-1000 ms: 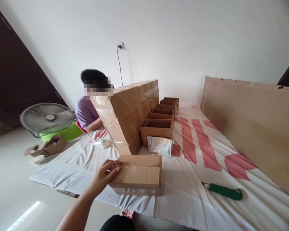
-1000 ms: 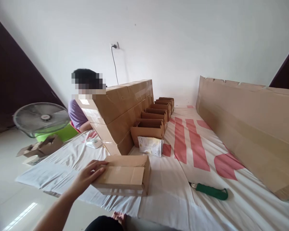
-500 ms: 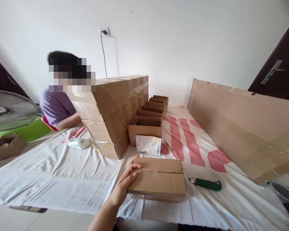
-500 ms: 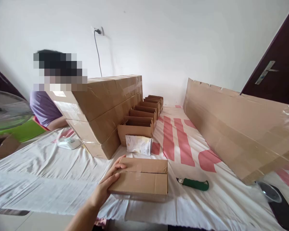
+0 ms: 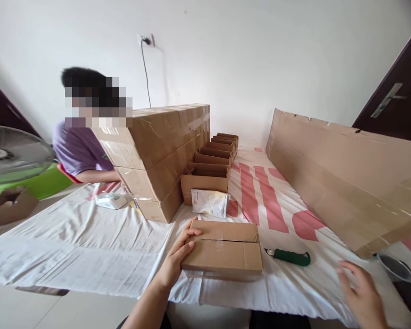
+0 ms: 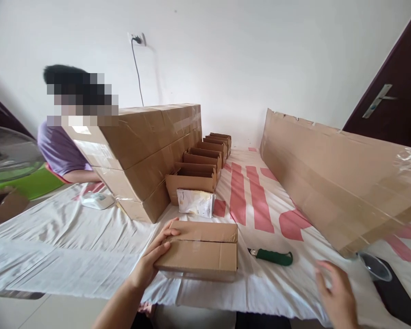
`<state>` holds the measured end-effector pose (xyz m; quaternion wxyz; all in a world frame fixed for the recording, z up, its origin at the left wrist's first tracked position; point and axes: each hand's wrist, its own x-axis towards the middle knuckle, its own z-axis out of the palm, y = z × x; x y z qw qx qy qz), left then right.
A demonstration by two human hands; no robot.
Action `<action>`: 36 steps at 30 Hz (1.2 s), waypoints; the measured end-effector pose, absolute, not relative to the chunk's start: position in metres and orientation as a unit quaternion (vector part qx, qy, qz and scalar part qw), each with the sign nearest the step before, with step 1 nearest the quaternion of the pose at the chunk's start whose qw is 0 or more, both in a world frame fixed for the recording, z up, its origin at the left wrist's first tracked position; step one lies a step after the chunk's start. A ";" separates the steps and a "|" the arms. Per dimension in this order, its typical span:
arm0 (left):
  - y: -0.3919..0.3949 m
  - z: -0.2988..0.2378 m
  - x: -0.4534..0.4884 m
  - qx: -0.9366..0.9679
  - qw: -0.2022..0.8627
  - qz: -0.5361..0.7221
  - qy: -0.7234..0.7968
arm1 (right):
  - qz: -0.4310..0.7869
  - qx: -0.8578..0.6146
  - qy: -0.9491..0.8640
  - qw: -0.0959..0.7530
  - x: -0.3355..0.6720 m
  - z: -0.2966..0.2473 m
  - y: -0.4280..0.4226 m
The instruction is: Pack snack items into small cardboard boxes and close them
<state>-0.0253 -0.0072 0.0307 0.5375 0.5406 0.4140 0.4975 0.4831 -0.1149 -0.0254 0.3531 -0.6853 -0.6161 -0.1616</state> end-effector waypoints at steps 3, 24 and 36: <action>-0.007 0.028 -0.026 0.541 0.533 0.502 0.414 | -0.148 -0.597 -0.732 0.294 0.457 -0.035 -0.080; -0.008 0.027 -0.023 0.555 0.519 0.520 0.390 | 0.002 -0.333 -0.886 0.323 0.236 0.124 -0.016; -0.008 0.027 -0.024 0.562 0.515 0.511 0.396 | -0.148 -0.331 -0.908 0.209 0.245 0.123 -0.027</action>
